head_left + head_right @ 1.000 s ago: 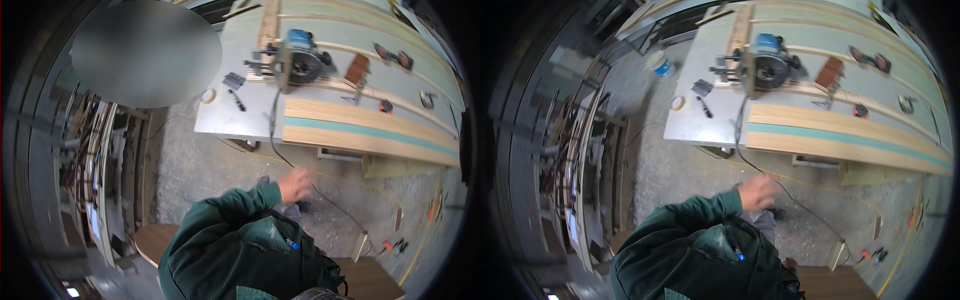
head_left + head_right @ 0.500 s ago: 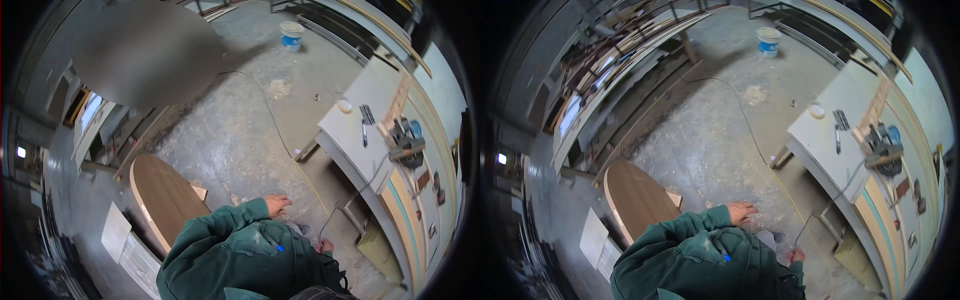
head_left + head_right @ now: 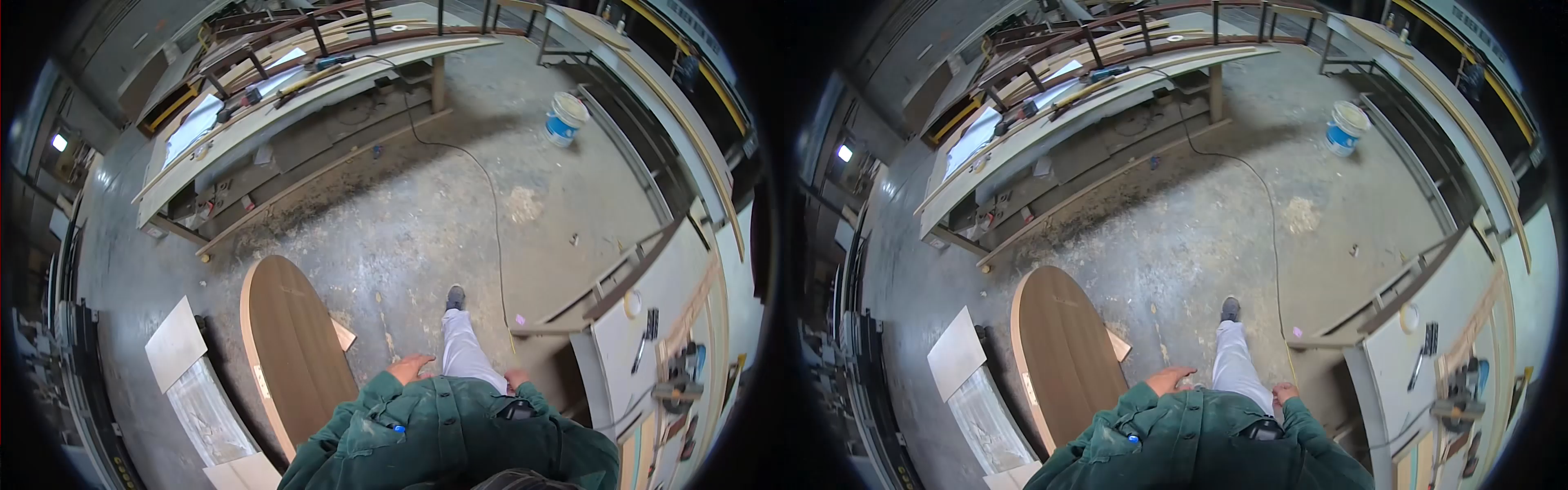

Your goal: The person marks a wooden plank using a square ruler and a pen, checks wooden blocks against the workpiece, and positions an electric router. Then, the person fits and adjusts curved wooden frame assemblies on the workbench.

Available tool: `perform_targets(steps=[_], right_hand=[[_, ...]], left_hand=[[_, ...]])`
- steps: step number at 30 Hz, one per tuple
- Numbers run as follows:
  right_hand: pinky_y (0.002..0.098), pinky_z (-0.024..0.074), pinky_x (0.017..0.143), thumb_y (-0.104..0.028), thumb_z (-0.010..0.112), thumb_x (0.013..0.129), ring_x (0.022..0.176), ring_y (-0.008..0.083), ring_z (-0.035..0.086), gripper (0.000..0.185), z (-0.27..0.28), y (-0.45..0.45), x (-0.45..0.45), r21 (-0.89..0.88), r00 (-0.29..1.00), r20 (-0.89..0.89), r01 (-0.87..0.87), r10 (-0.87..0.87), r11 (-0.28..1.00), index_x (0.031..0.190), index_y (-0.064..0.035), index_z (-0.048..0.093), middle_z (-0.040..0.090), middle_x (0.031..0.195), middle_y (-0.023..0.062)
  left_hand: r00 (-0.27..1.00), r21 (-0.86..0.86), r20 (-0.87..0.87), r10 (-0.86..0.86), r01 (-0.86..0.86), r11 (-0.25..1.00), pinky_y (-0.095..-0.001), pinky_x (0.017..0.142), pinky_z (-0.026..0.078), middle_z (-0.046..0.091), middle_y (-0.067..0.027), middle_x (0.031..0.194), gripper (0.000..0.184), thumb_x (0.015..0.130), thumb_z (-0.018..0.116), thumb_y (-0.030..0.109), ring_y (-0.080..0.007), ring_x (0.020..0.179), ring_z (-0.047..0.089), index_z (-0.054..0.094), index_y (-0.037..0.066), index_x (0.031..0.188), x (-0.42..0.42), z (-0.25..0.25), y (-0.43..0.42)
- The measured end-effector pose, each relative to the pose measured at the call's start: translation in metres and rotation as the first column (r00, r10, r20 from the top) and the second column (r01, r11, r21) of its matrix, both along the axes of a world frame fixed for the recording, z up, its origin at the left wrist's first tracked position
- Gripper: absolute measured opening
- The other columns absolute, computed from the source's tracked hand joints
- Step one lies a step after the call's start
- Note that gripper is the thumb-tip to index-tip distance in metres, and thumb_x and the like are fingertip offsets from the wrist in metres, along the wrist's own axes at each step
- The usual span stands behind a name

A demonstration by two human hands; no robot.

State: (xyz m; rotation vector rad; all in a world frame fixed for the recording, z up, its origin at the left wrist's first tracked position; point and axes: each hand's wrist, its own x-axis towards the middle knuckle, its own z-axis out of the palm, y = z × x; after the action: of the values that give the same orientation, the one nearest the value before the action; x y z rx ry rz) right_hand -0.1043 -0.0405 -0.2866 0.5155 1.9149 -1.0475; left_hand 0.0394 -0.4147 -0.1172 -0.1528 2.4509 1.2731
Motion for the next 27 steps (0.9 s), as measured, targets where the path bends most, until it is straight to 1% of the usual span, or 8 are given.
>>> perform_targets(steps=[2, 5, 8, 9, 12, 16, 22, 27], right_hand=[[0.0358, 0.0513, 0.044, -0.014, 0.058, 0.080, 0.052, 0.0218, 0.061, 0.010, -0.013, -0.030, -0.046, -0.019, 0.998, 0.042, -0.044, 0.045, 0.999, 0.085, -0.0061, 0.062, 0.065, 0.075, 0.0085], [0.0342, 0.0517, 0.049, -0.021, 0.061, 0.082, 0.058, 0.0207, 0.061, 0.013, -0.029, -0.075, -0.126, -0.028, 0.988, 0.080, -0.132, 0.134, 0.991, 0.087, -0.0089, 0.064, 0.063, 0.072, 0.0060], [0.0361, 0.0512, 0.046, -0.018, 0.057, 0.085, 0.057, 0.0203, 0.062, 0.011, -0.023, -0.131, -0.199, -0.048, 0.982, -0.039, -0.187, 0.185, 0.981, 0.091, -0.0095, 0.063, 0.065, 0.077, 0.0082], [0.0373, 0.0525, 0.046, -0.018, 0.055, 0.086, 0.060, 0.0216, 0.065, 0.015, -0.011, -0.153, -0.224, -0.039, 0.993, 0.024, -0.115, 0.115, 0.993, 0.096, -0.0093, 0.061, 0.066, 0.082, 0.0090], [0.0334, 0.0509, 0.042, -0.018, 0.056, 0.085, 0.054, 0.0218, 0.064, 0.021, 0.007, -0.203, -0.298, -0.110, 0.985, 0.009, -0.169, 0.171, 0.980, 0.103, -0.0079, 0.060, 0.065, 0.083, 0.0094], [0.0350, 0.0524, 0.044, -0.017, 0.054, 0.085, 0.056, 0.0236, 0.065, 0.022, 0.013, -0.264, -0.377, -0.079, 0.956, -0.054, -0.292, 0.289, 0.953, 0.106, -0.0098, 0.057, 0.064, 0.082, 0.0086], [0.0354, 0.0497, 0.042, -0.017, 0.056, 0.082, 0.056, 0.0257, 0.065, 0.025, -0.002, -0.362, -0.434, 0.104, 0.817, 0.018, -0.575, 0.576, 0.812, 0.105, -0.0094, 0.058, 0.064, 0.081, 0.0081], [0.0340, 0.0502, 0.048, -0.016, 0.058, 0.080, 0.061, 0.0236, 0.066, 0.023, 0.017, -0.470, -0.442, 0.066, 0.808, 0.007, -0.588, 0.589, 0.806, 0.102, -0.0077, 0.061, 0.065, 0.077, 0.0075]], left_hand=[[0.994, 0.084, 0.066, 0.087, -0.093, 0.992, -0.0450, 0.094, 0.043, 0.055, -0.0195, 0.120, 0.053, 0.085, 0.062, 0.037, -0.0386, 0.112, 0.052, 0.049, 0.012, 0.130, -0.023, -0.013, -0.019], [0.957, 0.011, 0.119, 0.263, -0.266, 0.964, -0.0438, 0.096, 0.043, 0.055, -0.0194, 0.122, 0.054, 0.084, 0.063, 0.036, -0.0379, 0.114, 0.052, 0.048, 0.012, 0.130, -0.068, 0.002, -0.057], [0.948, -0.063, 0.136, 0.287, -0.281, 0.958, -0.0434, 0.096, 0.043, 0.054, -0.0190, 0.123, 0.053, 0.084, 0.063, 0.033, -0.0381, 0.113, 0.051, 0.048, 0.011, 0.130, -0.118, 0.021, -0.084], [0.951, -0.082, 0.151, 0.270, -0.260, 0.962, -0.0434, 0.095, 0.043, 0.053, -0.0189, 0.123, 0.053, 0.084, 0.062, 0.032, -0.0380, 0.114, 0.051, 0.048, 0.010, 0.130, -0.136, 0.030, -0.097], [0.939, -0.068, 0.044, 0.340, -0.337, 0.939, -0.0432, 0.095, 0.043, 0.053, -0.0187, 0.122, 0.052, 0.085, 0.061, 0.032, -0.0375, 0.114, 0.051, 0.048, 0.009, 0.130, -0.171, 0.042, -0.121], [0.887, -0.061, 0.079, 0.455, -0.451, 0.890, -0.0428, 0.095, 0.042, 0.054, -0.0190, 0.120, 0.051, 0.086, 0.060, 0.032, -0.0370, 0.114, 0.051, 0.047, 0.009, 0.131, -0.199, 0.043, -0.151], [0.840, 0.038, 0.083, 0.536, -0.540, 0.841, -0.0422, 0.095, 0.042, 0.055, -0.0209, 0.117, 0.052, 0.088, 0.057, 0.035, -0.0381, 0.111, 0.053, 0.047, 0.008, 0.131, -0.239, 0.022, -0.212], [0.817, 0.127, 0.021, 0.576, -0.574, 0.809, -0.0431, 0.092, 0.043, 0.056, -0.0212, 0.114, 0.054, 0.087, 0.059, 0.037, -0.0387, 0.109, 0.053, 0.047, 0.009, 0.131, -0.272, -0.010, -0.303]])
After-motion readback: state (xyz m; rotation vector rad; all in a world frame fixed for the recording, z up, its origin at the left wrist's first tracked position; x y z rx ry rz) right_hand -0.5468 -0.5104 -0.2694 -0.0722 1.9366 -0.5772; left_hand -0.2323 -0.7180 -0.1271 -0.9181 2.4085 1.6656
